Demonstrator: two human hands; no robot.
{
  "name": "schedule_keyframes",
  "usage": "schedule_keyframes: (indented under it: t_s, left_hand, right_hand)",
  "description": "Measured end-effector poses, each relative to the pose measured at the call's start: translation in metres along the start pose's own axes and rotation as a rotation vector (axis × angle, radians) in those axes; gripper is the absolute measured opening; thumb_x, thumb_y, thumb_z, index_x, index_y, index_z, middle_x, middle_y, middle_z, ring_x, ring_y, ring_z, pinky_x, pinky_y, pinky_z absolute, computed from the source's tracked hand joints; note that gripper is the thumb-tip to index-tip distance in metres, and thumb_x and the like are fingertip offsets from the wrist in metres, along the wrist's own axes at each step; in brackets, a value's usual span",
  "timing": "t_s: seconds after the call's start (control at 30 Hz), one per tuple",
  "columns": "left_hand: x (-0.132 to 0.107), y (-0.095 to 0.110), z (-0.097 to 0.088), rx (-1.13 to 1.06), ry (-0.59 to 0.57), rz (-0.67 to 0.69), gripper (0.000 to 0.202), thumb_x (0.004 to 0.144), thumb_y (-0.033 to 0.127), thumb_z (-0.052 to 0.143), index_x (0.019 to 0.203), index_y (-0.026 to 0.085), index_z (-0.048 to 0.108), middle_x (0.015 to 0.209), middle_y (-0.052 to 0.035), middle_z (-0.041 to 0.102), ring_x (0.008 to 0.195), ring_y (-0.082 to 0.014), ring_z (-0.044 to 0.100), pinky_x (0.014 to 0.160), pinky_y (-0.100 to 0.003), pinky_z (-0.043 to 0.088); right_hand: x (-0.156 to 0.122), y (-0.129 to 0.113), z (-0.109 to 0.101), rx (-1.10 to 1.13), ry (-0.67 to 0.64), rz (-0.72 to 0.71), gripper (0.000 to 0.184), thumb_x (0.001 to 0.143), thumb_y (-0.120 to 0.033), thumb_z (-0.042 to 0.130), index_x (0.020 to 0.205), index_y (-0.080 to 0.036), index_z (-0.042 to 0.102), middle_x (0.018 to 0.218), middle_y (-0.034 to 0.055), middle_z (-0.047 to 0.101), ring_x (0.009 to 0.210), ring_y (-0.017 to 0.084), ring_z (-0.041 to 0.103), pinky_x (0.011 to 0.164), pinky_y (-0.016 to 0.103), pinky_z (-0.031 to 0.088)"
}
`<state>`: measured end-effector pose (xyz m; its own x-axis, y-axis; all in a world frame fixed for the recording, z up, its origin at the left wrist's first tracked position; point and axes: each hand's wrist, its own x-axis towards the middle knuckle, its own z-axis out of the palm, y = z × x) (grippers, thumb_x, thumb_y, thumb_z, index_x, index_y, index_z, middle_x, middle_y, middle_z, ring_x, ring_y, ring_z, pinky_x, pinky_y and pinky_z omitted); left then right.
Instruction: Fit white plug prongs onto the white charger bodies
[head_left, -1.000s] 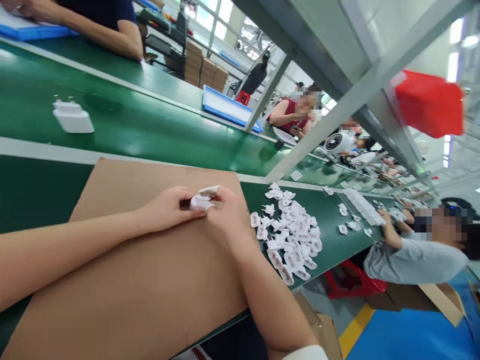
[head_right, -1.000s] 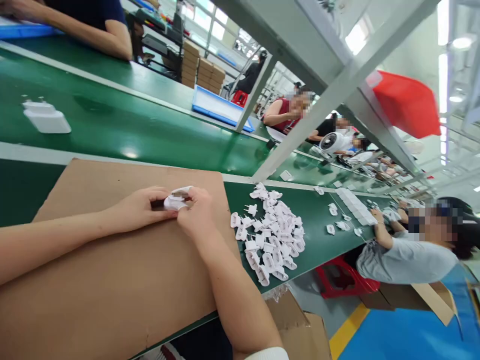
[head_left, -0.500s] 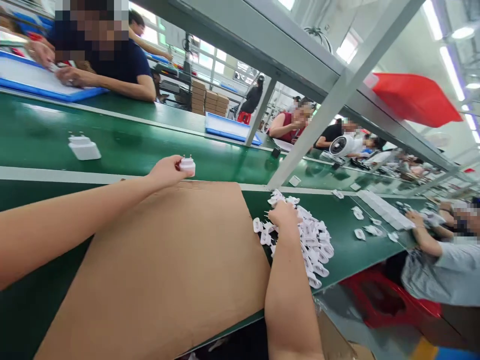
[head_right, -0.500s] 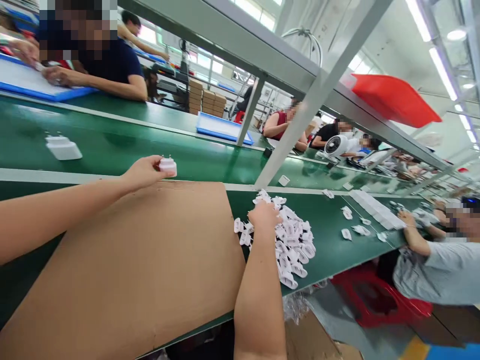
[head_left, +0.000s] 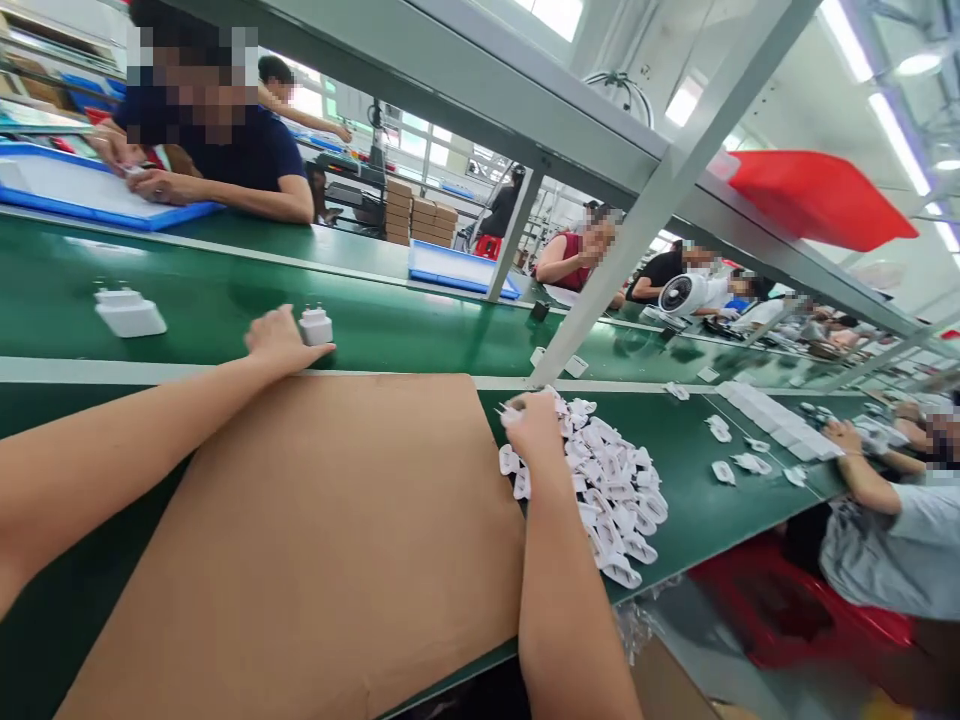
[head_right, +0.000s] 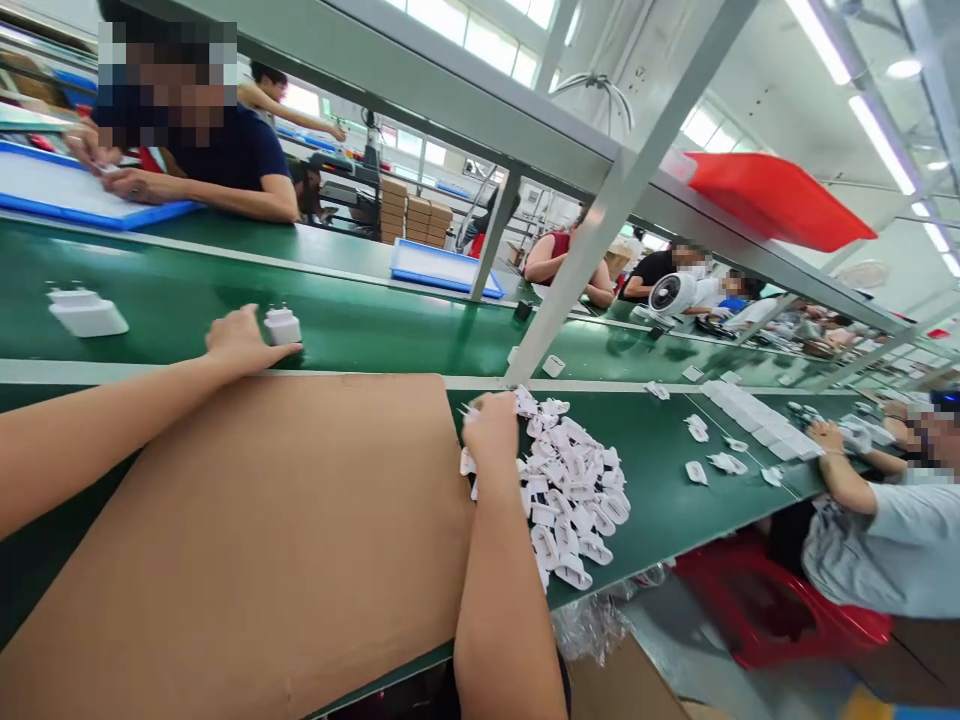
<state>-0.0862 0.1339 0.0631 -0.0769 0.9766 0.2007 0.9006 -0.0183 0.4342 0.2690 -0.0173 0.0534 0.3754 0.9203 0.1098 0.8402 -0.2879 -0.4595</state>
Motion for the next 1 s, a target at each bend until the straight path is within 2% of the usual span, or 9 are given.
schedule_keyframes:
  t_s: [0.1,0.2,0.27,0.33,0.43,0.53,0.6,0.8,1.0]
  left_hand:
    - [-0.002,0.008,0.011,-0.070,0.195,0.045,0.110,0.090,0.068,0.061,0.154,-0.007,0.011,0.161,-0.0327,0.009,0.148,-0.0456,0.013,0.122,-0.065,0.013]
    - [-0.008,0.037,0.022,-0.131,0.285,0.271,0.087,0.096,0.061,0.056,0.155,0.004,0.029,0.162,-0.0228,0.017,0.150,-0.0394,0.016,0.125,-0.058,0.014]
    - [-0.007,0.065,0.034,-0.164,0.213,0.407,0.067,0.097,0.057,0.053,0.144,0.010,0.050,0.154,-0.0177,0.037,0.146,-0.0330,0.029,0.124,-0.051,0.021]
    - [-0.002,0.092,0.053,-0.218,0.045,0.542,0.053,0.096,0.057,0.050,0.123,0.014,0.066,0.137,-0.0126,0.058,0.136,-0.0269,0.043,0.122,-0.043,0.028]
    - [0.008,0.115,0.090,-0.222,-0.175,0.671,0.050,0.091,0.059,0.049,0.107,0.018,0.072,0.125,-0.0098,0.068,0.128,-0.0265,0.052,0.119,-0.038,0.033]
    - [0.014,0.118,0.122,-0.091,-0.240,0.695,0.052,0.091,0.057,0.044,0.112,0.019,0.072,0.130,-0.0115,0.066,0.127,-0.0309,0.053,0.116,-0.042,0.035]
    - [0.016,0.114,0.130,-0.034,-0.270,0.737,0.054,0.094,0.054,0.040,0.119,0.017,0.071,0.133,-0.0126,0.065,0.126,-0.0321,0.053,0.114,-0.044,0.037]
    - [0.016,0.108,0.123,-0.041,-0.298,0.720,0.050,0.099,0.050,0.044,0.125,0.018,0.071,0.136,-0.0111,0.064,0.129,-0.0350,0.050,0.115,-0.054,0.035]
    - [0.018,0.108,0.128,-0.042,-0.257,0.716,0.048,0.099,0.047,0.045,0.122,0.016,0.073,0.133,-0.0114,0.066,0.131,-0.0352,0.048,0.116,-0.053,0.035]
  right_hand:
    - [-0.012,-0.032,0.020,0.241,-0.028,-0.209,0.023,0.083,-0.015,0.064,0.104,-0.022,0.069,0.112,0.0047,0.068,0.100,0.018,0.069,0.089,0.027,0.054]
    - [-0.021,-0.057,0.045,0.447,-0.142,-0.334,0.030,0.081,-0.016,0.065,0.109,-0.024,0.066,0.112,0.0033,0.071,0.100,0.019,0.069,0.089,0.031,0.056]
    - [-0.023,-0.064,0.058,0.437,-0.187,-0.343,0.038,0.079,-0.012,0.062,0.115,-0.025,0.065,0.120,0.0046,0.069,0.104,0.020,0.068,0.092,0.033,0.056]
    - [-0.021,-0.066,0.066,0.368,-0.213,-0.342,0.034,0.078,-0.012,0.060,0.110,-0.022,0.066,0.120,0.0072,0.068,0.107,0.022,0.067,0.094,0.035,0.056]
    - [-0.014,-0.062,0.071,0.306,-0.243,-0.322,0.018,0.079,-0.016,0.060,0.096,-0.021,0.065,0.112,0.0081,0.067,0.103,0.025,0.066,0.088,0.036,0.057]
    - [-0.009,-0.061,0.068,0.301,-0.265,-0.330,0.013,0.078,-0.017,0.059,0.090,-0.022,0.060,0.107,0.0068,0.066,0.098,0.024,0.065,0.081,0.034,0.056]
    - [-0.008,-0.062,0.065,0.250,-0.272,-0.351,0.009,0.078,-0.018,0.059,0.086,-0.022,0.057,0.103,0.0062,0.065,0.094,0.024,0.064,0.077,0.033,0.054]
    - [-0.012,-0.065,0.061,0.111,-0.242,-0.437,0.011,0.083,-0.020,0.056,0.093,-0.021,0.058,0.106,0.0080,0.063,0.095,0.024,0.062,0.076,0.033,0.052]
    - [-0.016,-0.066,0.059,0.011,-0.252,-0.511,0.027,0.087,-0.020,0.054,0.112,-0.018,0.061,0.116,0.0104,0.062,0.105,0.027,0.061,0.083,0.035,0.054]
